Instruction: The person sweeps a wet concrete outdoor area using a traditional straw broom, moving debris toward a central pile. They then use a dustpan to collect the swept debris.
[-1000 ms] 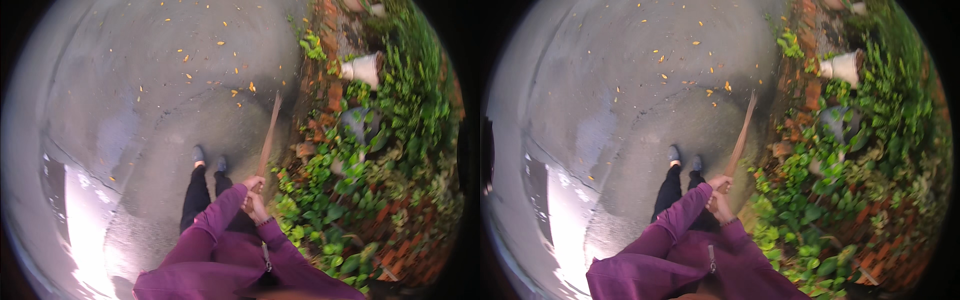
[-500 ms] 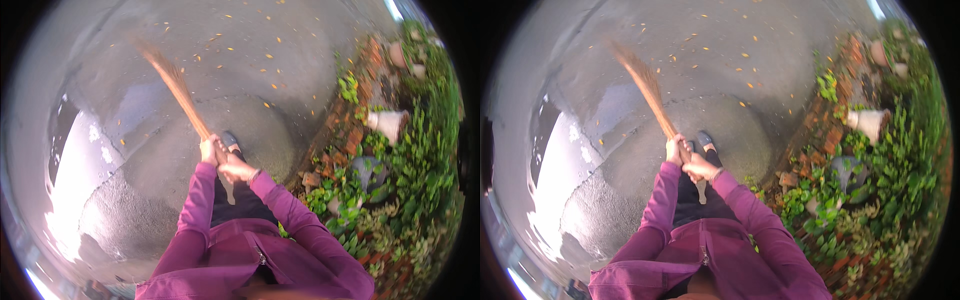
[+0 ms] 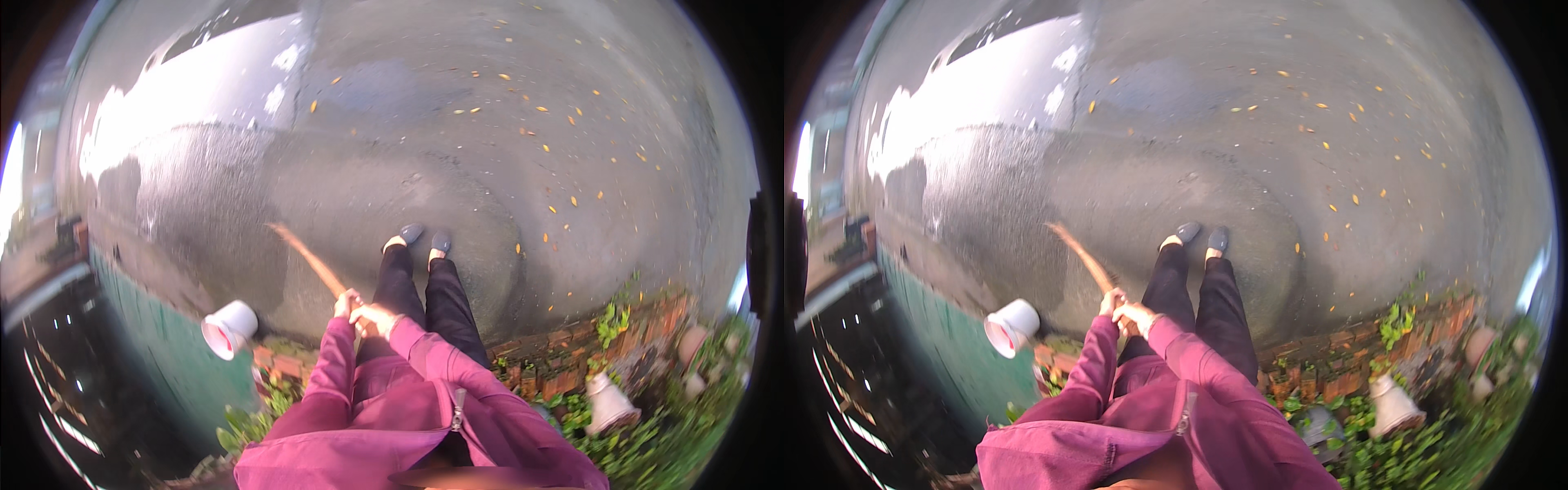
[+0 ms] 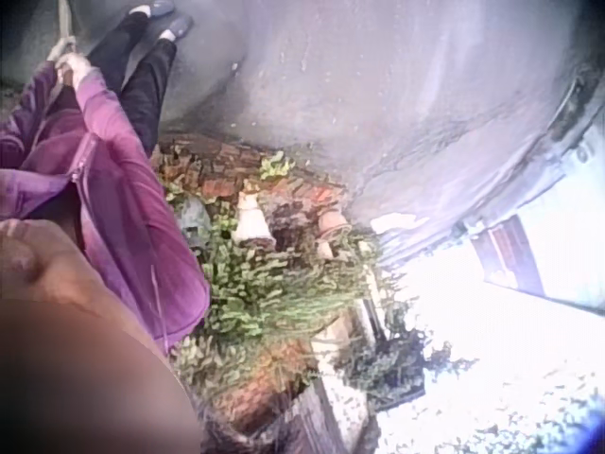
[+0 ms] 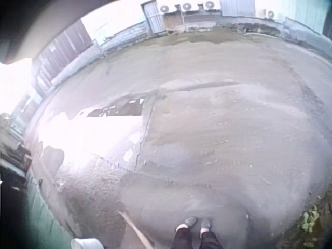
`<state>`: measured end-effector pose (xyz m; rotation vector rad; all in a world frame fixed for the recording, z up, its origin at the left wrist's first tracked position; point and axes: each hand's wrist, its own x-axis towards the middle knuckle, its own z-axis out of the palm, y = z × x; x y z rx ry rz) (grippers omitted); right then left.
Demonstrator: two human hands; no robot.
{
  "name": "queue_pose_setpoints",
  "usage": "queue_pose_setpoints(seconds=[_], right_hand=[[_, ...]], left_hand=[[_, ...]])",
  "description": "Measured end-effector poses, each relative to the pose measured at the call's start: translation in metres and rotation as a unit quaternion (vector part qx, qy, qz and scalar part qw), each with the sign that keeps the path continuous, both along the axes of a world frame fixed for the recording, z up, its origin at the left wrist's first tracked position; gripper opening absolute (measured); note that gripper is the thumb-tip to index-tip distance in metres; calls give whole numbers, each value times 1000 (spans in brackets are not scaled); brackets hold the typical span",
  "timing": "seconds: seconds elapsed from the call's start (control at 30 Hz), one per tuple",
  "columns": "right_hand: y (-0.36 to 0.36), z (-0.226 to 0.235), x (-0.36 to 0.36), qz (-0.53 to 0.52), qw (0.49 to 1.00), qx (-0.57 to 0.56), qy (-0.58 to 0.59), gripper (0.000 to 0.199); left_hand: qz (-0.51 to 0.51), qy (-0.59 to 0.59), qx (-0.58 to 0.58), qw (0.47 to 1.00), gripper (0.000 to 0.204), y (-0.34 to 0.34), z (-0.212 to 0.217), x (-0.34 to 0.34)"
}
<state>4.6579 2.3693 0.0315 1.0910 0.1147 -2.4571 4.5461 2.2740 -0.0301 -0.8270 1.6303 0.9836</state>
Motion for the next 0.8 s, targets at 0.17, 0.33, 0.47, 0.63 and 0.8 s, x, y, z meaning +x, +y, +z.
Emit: queue_pose_setpoints(seconds=[0.17,0.33,0.47,0.63,0.8], right_hand=[[41,0,61,-122,986,-31,-111,10],[33,-2,57,-183,964,128,-146,11],[0,18,7,-220,922,280,-155,13],[-49,47,8,-82,964,230,-100,22],[-60,53,-61,262,933,157,190,41]], left_hand=[[-19,-14,0,1000,10,80,-34,80],[-250,-54,150,955,11,144,0,61],[-238,-111,302,917,28,131,47,21],[-185,26,286,940,52,58,76,8],[91,129,285,945,78,-44,97,-52]])
